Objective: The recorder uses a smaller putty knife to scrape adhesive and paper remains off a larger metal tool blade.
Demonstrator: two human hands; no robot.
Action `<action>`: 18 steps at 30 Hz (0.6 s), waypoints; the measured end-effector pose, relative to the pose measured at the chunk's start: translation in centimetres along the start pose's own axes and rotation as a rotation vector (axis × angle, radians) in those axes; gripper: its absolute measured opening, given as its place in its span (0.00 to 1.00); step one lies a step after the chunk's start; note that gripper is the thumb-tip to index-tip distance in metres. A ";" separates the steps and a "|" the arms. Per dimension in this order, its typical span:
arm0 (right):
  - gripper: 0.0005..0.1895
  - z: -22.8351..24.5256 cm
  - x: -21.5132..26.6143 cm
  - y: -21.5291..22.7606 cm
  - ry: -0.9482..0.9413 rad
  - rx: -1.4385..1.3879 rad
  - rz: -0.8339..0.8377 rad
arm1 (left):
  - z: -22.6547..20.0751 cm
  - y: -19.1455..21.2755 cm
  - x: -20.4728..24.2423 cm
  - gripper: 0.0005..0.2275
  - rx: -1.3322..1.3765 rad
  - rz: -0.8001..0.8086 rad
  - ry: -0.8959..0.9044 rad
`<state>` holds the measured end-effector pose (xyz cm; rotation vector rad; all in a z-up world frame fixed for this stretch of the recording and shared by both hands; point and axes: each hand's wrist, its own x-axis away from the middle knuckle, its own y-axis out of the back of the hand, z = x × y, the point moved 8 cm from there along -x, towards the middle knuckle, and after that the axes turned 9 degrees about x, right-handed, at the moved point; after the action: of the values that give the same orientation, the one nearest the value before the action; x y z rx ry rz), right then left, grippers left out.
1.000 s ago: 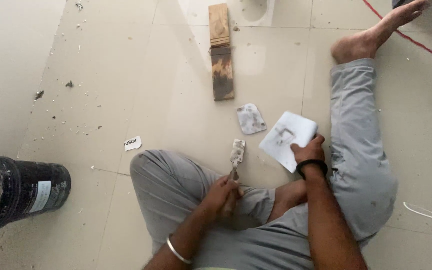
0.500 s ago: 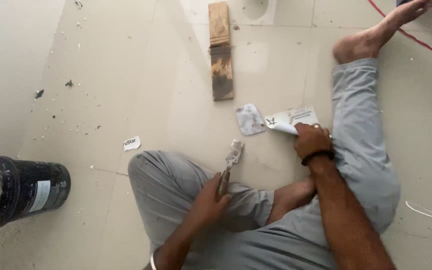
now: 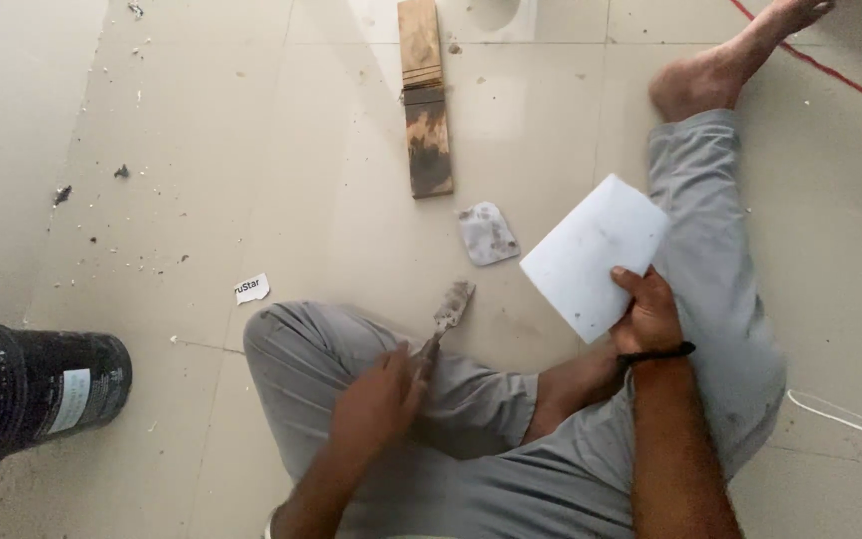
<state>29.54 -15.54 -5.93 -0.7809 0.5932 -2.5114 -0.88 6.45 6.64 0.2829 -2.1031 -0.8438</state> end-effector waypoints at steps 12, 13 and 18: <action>0.40 -3.0 6.5 -9.0 -0.312 0.424 0.520 | -5.1 -3.6 -3.8 0.24 1.204 0.134 -0.081; 0.40 -3.3 6.7 -9.2 -0.315 0.424 0.527 | -5.2 -3.9 -3.8 0.24 1.206 0.128 -0.078; 0.38 -2.5 6.3 -8.7 -0.147 0.582 0.394 | -3.7 -4.4 -4.4 0.15 1.290 -0.025 -0.007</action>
<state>20.91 -11.07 -0.70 -0.5506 -0.0464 -2.0732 4.34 3.45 2.64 0.9457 -2.3625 0.6227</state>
